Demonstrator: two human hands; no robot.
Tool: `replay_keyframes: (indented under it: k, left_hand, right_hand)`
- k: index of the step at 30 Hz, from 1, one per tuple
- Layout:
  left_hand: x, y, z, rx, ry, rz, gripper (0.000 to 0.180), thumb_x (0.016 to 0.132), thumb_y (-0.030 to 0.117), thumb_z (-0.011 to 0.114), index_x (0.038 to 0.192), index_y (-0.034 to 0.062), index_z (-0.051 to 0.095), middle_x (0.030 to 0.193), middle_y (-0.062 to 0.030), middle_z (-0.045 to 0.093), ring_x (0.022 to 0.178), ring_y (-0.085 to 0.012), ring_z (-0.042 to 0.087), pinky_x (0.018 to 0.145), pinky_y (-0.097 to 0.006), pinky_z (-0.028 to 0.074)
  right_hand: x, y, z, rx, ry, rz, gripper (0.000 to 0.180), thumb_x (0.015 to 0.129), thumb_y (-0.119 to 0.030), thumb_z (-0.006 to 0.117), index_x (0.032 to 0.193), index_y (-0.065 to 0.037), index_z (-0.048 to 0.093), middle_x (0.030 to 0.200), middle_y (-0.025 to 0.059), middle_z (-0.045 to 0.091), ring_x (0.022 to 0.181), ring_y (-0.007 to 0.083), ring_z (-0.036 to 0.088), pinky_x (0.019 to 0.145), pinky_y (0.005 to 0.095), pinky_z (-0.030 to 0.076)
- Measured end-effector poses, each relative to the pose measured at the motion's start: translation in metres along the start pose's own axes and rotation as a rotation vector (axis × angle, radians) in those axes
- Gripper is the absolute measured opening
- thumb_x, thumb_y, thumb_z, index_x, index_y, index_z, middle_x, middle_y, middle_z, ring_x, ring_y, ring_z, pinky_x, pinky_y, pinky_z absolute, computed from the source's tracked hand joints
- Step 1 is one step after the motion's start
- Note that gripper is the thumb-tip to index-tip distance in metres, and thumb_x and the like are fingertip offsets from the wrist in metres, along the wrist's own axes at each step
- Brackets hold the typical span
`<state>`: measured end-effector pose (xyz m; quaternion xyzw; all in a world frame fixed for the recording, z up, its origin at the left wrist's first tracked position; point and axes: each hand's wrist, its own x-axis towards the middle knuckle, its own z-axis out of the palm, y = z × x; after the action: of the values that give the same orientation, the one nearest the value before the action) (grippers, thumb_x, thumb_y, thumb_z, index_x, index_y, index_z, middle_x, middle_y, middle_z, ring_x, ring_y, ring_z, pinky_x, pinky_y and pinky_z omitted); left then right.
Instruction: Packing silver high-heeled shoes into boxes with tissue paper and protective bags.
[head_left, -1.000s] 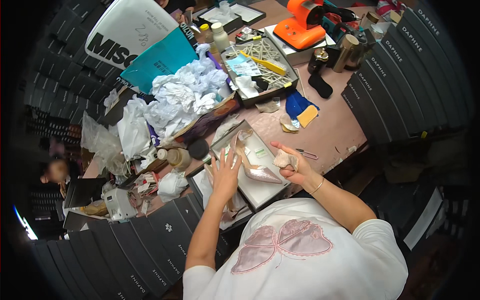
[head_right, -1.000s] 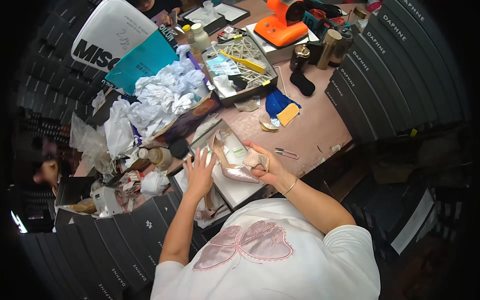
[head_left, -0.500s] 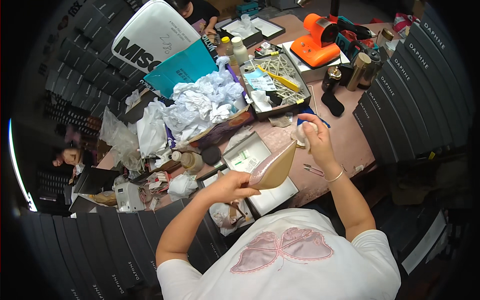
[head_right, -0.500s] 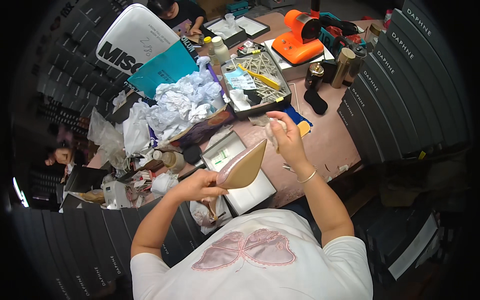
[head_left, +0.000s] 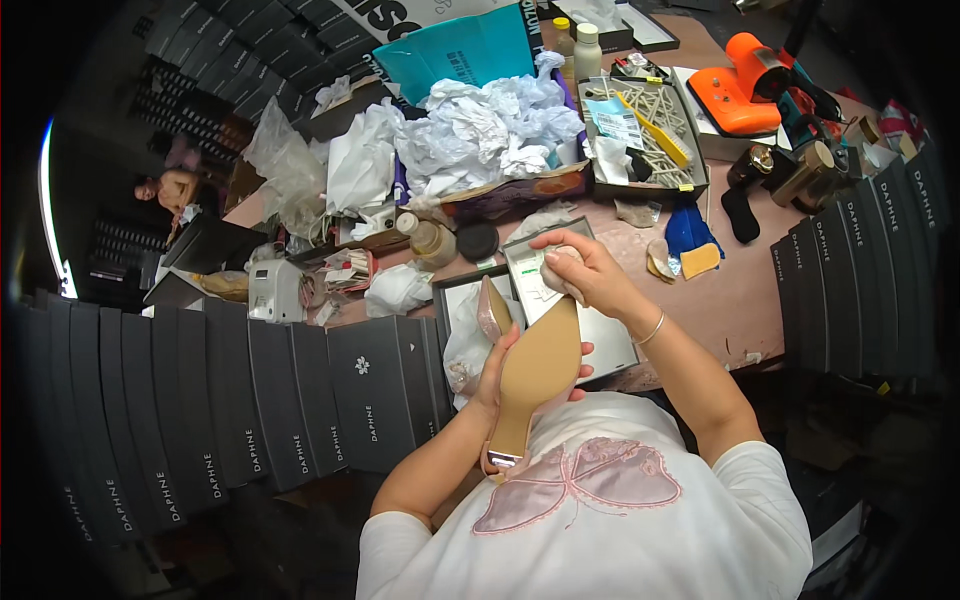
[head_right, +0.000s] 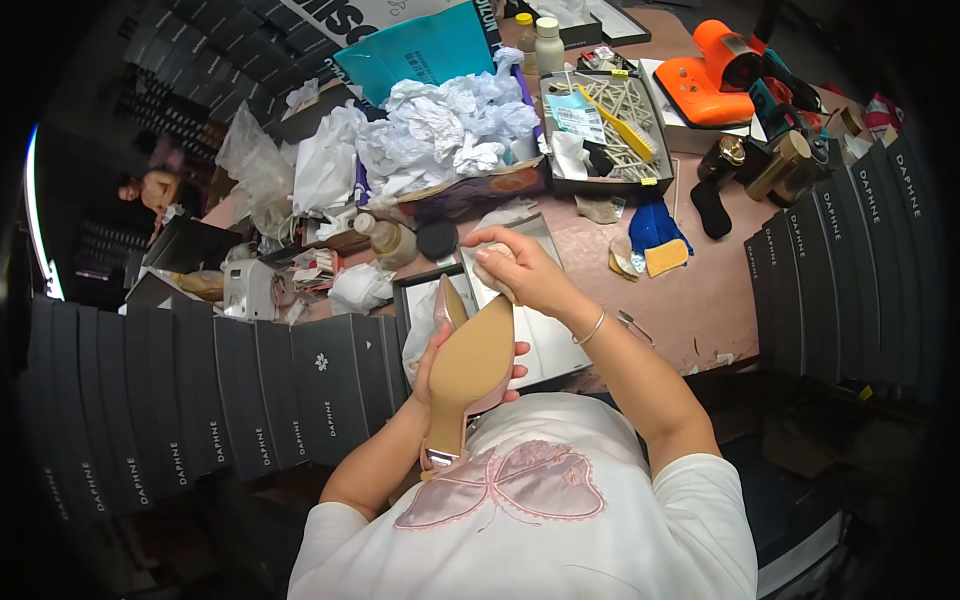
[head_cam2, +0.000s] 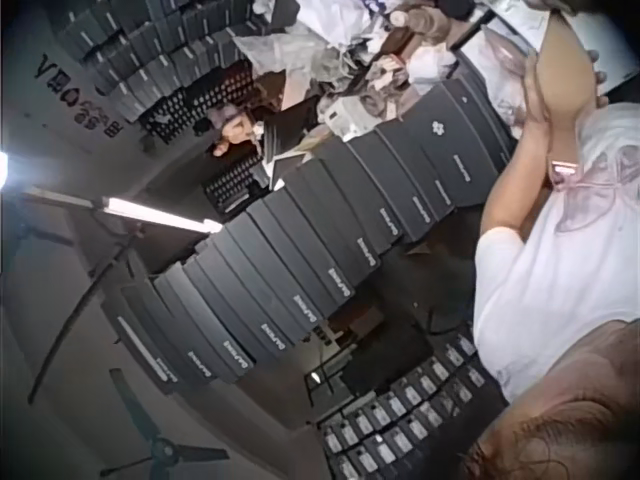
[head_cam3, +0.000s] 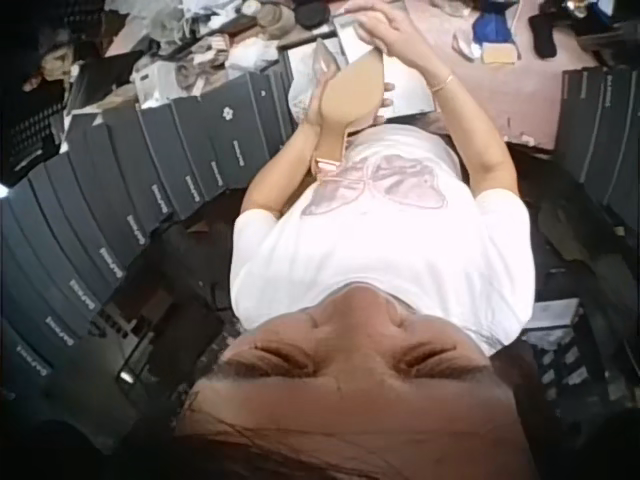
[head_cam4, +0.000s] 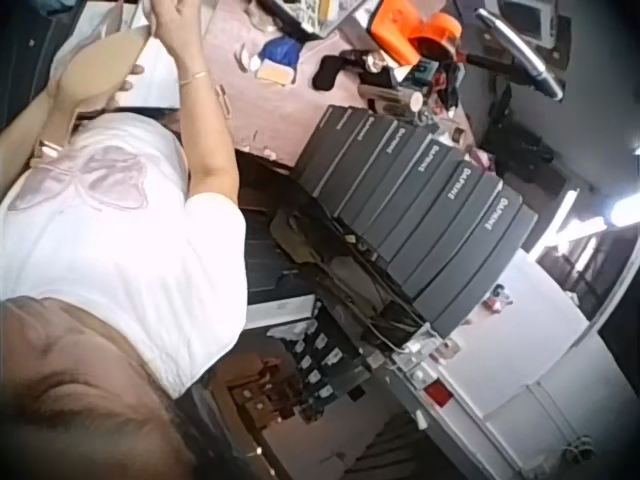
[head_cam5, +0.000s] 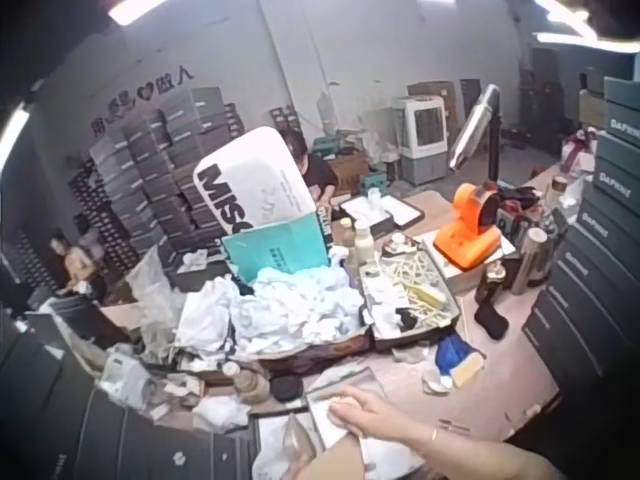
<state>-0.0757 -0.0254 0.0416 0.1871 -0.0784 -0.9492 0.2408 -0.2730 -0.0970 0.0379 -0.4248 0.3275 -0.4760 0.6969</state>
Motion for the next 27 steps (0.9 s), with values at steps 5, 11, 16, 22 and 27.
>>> replay_keyframes:
  k: [5, 11, 16, 22, 27]
  left_hand:
    - [0.004, 0.003, -0.007, 0.054, 0.152, 0.097, 0.066, 0.093, 0.052, 0.037, 0.142, 0.0071, 0.034, 0.129, -0.0226, 0.049, 0.11, -0.0299, 0.056, 0.091, -0.047, 0.049]
    - [0.006, -0.03, -0.021, 0.028, 0.275, 0.093, 0.072, 0.088, 0.059, 0.04, 0.139, 0.0065, 0.037, 0.116, -0.0192, 0.056, 0.102, -0.0328, 0.06, 0.087, -0.047, 0.051]
    - [0.005, -0.012, -0.011, 0.143, 0.21, 0.199, 0.064, 0.093, 0.053, 0.035, 0.135, 0.0053, 0.041, 0.112, -0.016, 0.059, 0.1, -0.0275, 0.061, 0.085, -0.039, 0.051]
    - [0.007, -0.011, 0.002, 0.105, 0.398, 0.252, 0.063, 0.095, 0.055, 0.03, 0.135, 0.0082, 0.042, 0.112, -0.0138, 0.059, 0.097, -0.0266, 0.062, 0.077, -0.04, 0.054]
    - [0.0, -0.009, -0.018, 0.209, 0.218, 0.234, 0.062, 0.096, 0.054, 0.028, 0.132, 0.0067, 0.044, 0.116, -0.0135, 0.058, 0.104, -0.0259, 0.059, 0.077, -0.036, 0.053]
  right_hand:
    - [-0.047, 0.0, 0.041, -1.05, 0.055, -0.61, 0.029, 0.088, -0.014, 0.056, 0.117, -0.008, 0.056, 0.064, 0.0073, 0.058, 0.056, 0.0182, 0.061, 0.052, 0.0302, 0.047]
    - [-0.041, 0.03, 0.018, -1.216, 0.112, -0.471, 0.046, 0.076, -0.009, 0.061, 0.121, -0.017, 0.055, 0.07, 0.0052, 0.061, 0.057, 0.0229, 0.063, 0.046, 0.0347, 0.048]
    - [-0.057, 0.008, 0.055, -1.319, -0.058, -0.493, 0.047, 0.077, -0.009, 0.06, 0.123, -0.017, 0.054, 0.069, 0.0045, 0.062, 0.053, 0.0235, 0.062, 0.045, 0.0339, 0.049]
    - [-0.05, 0.004, 0.071, -1.294, -0.046, -0.425, 0.042, 0.078, -0.013, 0.059, 0.12, -0.016, 0.056, 0.067, 0.0077, 0.062, 0.053, 0.0274, 0.062, 0.048, 0.0373, 0.05]
    - [-0.006, 0.024, 0.045, -1.3, 0.023, -0.426, 0.032, 0.083, -0.019, 0.054, 0.115, -0.018, 0.057, 0.069, 0.0112, 0.063, 0.066, 0.0326, 0.063, 0.063, 0.0489, 0.045]
